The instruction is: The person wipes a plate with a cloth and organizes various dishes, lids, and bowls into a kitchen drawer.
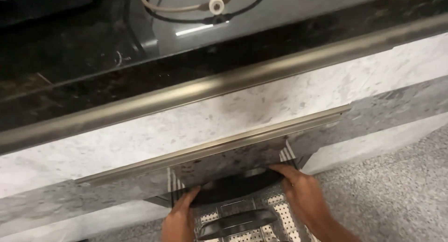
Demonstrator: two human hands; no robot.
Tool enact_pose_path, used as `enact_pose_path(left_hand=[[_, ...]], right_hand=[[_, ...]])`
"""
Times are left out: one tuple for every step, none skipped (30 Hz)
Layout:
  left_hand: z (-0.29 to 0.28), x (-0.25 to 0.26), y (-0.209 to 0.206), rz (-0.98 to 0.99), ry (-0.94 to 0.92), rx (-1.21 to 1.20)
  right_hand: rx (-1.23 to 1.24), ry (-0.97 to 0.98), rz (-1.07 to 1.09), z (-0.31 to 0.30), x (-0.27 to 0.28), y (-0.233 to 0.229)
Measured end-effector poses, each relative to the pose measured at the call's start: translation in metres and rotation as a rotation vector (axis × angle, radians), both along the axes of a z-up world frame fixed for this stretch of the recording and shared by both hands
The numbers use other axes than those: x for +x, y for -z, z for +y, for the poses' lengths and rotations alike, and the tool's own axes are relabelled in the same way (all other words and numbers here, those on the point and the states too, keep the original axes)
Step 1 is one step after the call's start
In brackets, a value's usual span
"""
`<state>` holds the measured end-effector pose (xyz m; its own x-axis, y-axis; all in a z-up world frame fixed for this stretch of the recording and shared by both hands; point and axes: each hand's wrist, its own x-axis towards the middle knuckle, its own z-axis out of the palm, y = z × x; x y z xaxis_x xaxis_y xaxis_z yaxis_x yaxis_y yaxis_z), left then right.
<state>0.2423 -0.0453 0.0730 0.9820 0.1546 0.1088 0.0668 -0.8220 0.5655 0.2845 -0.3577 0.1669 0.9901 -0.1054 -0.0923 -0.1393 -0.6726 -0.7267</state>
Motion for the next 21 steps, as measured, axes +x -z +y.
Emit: enact_pose_path(left_hand=[[0.000,0.006,0.004,0.003,0.001,-0.004],[0.001,0.007,0.009,-0.047,0.032,-0.027],[0.001,0.008,0.013,-0.098,0.061,-0.049],[0.003,0.010,0.023,-0.093,0.063,-0.053],[0.003,0.013,0.033,-0.078,0.056,-0.022],[0.003,0.018,0.042,-0.065,0.052,0.009],[0.001,0.024,0.048,-0.063,0.055,0.004],[0.000,0.028,0.054,0.008,0.007,0.038],[-0.001,0.032,0.060,0.079,-0.041,0.071],[0.000,0.033,0.067,0.086,-0.039,0.070],[0.001,0.035,0.074,0.100,-0.036,0.071],[0.002,0.037,0.081,0.114,-0.031,0.071],[-0.001,0.038,0.079,0.120,-0.028,0.069],[-0.004,0.040,0.077,0.175,-0.058,0.085],[-0.007,0.041,0.076,0.230,-0.088,0.101],[-0.006,0.044,0.080,0.236,-0.086,0.099],[-0.005,0.046,0.084,0.271,-0.101,0.120],[-0.006,0.049,0.089,0.306,-0.115,0.141],[-0.009,0.049,0.088,0.313,-0.112,0.137],[-0.011,0.051,0.087,0.321,-0.127,0.106],[-0.013,0.054,0.085,0.328,-0.143,0.075]], right_hand=[[-0.004,0.001,0.003,-0.002,0.004,0.010],[0.018,-0.060,-0.133,-0.002,0.004,0.022],[0.042,-0.120,-0.269,-0.003,0.003,0.033],[0.039,-0.118,-0.264,-0.001,0.006,0.036],[0.049,-0.073,-0.162,0.002,0.009,0.038],[0.058,-0.025,-0.062,0.003,0.014,0.040],[0.053,-0.022,-0.060,0.002,0.019,0.052],[0.072,-0.052,-0.106,0.001,0.023,0.064],[0.092,-0.083,-0.152,0.000,0.027,0.077],[0.091,-0.081,-0.145,0.001,0.031,0.090],[0.042,-0.074,-0.120,0.001,0.035,0.104],[-0.008,-0.066,-0.095,0.000,0.039,0.118],[-0.010,-0.062,-0.088,-0.001,0.043,0.127],[0.010,-0.090,-0.113,-0.002,0.048,0.136],[0.030,-0.117,-0.137,-0.003,0.053,0.146],[0.028,-0.115,-0.131,-0.004,0.058,0.154],[-0.026,-0.121,-0.139,-0.006,0.063,0.163],[-0.081,-0.126,-0.146,-0.008,0.067,0.172],[-0.085,-0.125,-0.139,-0.010,0.070,0.182],[-0.110,-0.145,-0.073,-0.012,0.074,0.191],[-0.135,-0.164,-0.007,-0.014,0.078,0.199]])
